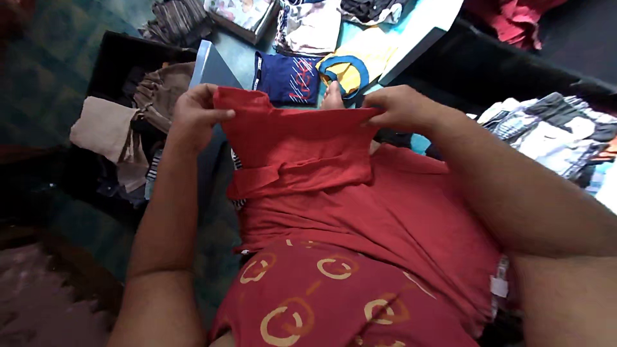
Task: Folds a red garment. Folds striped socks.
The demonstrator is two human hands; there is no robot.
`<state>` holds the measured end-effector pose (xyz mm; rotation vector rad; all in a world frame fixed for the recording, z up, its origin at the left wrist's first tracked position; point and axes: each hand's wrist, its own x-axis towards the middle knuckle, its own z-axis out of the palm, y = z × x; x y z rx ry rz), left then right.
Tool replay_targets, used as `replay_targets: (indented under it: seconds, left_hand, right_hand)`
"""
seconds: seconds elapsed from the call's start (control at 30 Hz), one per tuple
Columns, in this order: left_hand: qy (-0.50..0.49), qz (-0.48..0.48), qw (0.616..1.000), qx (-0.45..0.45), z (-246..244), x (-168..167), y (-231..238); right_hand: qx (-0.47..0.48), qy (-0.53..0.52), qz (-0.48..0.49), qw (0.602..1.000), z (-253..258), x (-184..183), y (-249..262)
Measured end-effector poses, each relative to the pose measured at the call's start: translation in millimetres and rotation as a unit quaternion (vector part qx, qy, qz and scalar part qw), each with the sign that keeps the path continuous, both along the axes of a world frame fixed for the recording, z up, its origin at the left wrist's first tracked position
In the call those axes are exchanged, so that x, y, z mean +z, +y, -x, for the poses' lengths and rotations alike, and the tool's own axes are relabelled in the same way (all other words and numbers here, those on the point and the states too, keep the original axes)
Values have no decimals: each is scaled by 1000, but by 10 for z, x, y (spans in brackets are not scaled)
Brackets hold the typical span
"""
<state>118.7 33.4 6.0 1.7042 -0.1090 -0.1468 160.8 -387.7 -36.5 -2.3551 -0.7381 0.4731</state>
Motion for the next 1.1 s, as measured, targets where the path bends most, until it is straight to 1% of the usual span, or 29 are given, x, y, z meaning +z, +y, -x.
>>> replay_targets:
  seconds: [0.07, 0.1, 0.17, 0.2, 0.23, 0.3, 0.33, 0.4, 0.47, 0.53, 0.6, 0.63, 0.67, 0.73, 0.8, 0.87, 0.93, 0.97, 1.03, 1.1]
  left_hand:
    - [-86, -72, 991, -75, 361, 118, 63]
    - [-129, -127, 976, -121, 548, 134, 72]
    - [-186, -221, 939, -186, 882, -22, 71]
    - [-193, -243, 930, -197, 1012, -153, 70]
    - [-195, -251, 928, -192, 1101, -281, 83]
    - [-187, -235, 942, -152, 1194, -413, 124]
    - [-181, -218, 951, -127, 1213, -411, 153]
    - [-180, -172, 965, -87, 1211, -329, 215]
    - [-192, -149, 966, -86, 1166, -237, 280]
    - [-200, -168, 958, -122, 1140, -201, 295]
    - [-198, -215, 942, -165, 1133, -260, 263]
    - [-196, -229, 936, -182, 1124, -297, 239]
    - [-195, -236, 932, -192, 1113, -322, 219]
    - [-192, -223, 936, -192, 1102, -329, 199]
    - [-169, -169, 955, -176, 1106, -316, 186]
    - [-132, -122, 974, -140, 1099, -323, 166]
    - [-98, -117, 985, -76, 1112, -330, 110]
    - [-73, -128, 988, -48, 1115, -321, 70]
    - [3, -175, 984, -20, 1094, -306, -5]
    - [91, -216, 972, 1, 1040, -328, -74]
  right_hand:
    - [6, -89, -18, 996, 171, 24, -71]
    - [16, -135, -9, 991, 268, -17, -88]
    - [53, -199, 29, 978, 491, -164, -88]
    - [76, -210, 39, 974, 592, -248, -82]
    - [94, -217, 39, 971, 657, -321, -77]
    - [104, -243, 19, 964, 690, -436, -93]
    - [96, -253, 1, 963, 684, -437, -111]
    - [68, -262, -30, 962, 677, -308, -151]
    - [60, -278, -35, 958, 689, -161, -187]
    - [82, -265, 1, 961, 751, -144, -204]
    - [102, -191, 56, 975, 826, -223, -185]
    - [103, -157, 66, 980, 841, -262, -143]
    - [101, -140, 61, 983, 850, -269, -66]
    - [98, -137, 12, 986, 888, -153, 221]
    - [101, -168, -50, 979, 980, -6, 643]
    - [100, -186, -90, 973, 1094, 78, 1102]
    - [84, -209, -121, 967, 1179, 61, 1511]
    - [68, -204, -129, 968, 1200, 42, 1666]
    - [33, -141, -119, 982, 1206, 44, 1849]
    - [8, -17, -75, 997, 1133, 125, 1872]
